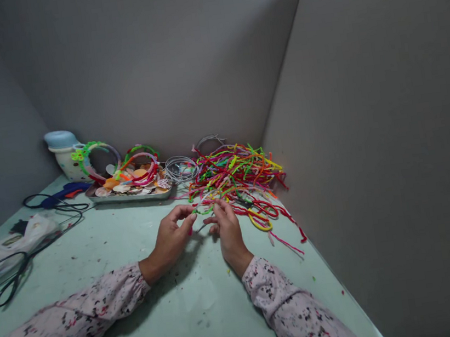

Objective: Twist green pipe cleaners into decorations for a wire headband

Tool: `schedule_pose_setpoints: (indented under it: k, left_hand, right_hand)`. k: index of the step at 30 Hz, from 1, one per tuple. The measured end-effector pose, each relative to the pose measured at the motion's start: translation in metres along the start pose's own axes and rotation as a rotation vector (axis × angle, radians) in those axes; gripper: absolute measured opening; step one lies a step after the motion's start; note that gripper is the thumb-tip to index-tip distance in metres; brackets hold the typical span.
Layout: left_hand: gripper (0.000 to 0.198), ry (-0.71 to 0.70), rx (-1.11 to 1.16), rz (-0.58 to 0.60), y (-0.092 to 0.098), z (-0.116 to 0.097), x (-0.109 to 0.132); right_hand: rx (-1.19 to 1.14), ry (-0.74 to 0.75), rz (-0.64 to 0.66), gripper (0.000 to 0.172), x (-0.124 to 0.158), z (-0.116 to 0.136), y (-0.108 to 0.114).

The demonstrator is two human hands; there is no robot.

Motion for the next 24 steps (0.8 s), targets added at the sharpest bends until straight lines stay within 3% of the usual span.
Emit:
schedule_pose_setpoints:
  k: [4, 8, 12, 16, 18, 24]
  left_hand:
    - [0.016, 0.019, 0.014, -0.024, 0.0, 0.006, -0.001]
    - [0.015, 0.046, 0.028, -0.052, 0.0, 0.01, -0.003]
    - [0.014, 0.061, 0.027, -0.08, 0.001, 0.012, -0.004]
    - [0.014, 0.045, 0.054, -0.093, 0.001, 0.013, -0.006]
    - [0.014, 0.037, 0.062, -0.092, 0.001, 0.013, -0.006]
    - [0.013, 0.049, 0.08, -0.072, 0.002, 0.008, -0.005]
  right_hand:
    - [-0.081, 0.139, 0.017, 0.025, 0.002, 0.005, 0.0]
    - [-0.033, 0.26, 0.039, 0.044, 0.009, 0.01, 0.0]
    - [0.254, 0.473, 0.161, 0.043, 0.022, 0.016, 0.001]
    - [0.583, 0.737, 0.342, 0.026, 0.032, 0.021, 0.001]
    - [0.662, 0.816, 0.368, 0.02, 0.032, 0.022, 0.0]
    - [0.816, 0.774, 0.314, 0.016, 0.024, 0.019, -0.005]
Point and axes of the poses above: each hand's wrist, its own x-axis away from the middle knuckle, its own y-axis out of the back of the hand, z = x × y, the point moved 1 cm from there along -x, towards the middle knuckle, and after that the axes turned 1 degree about -z, right-handed, at the moved point
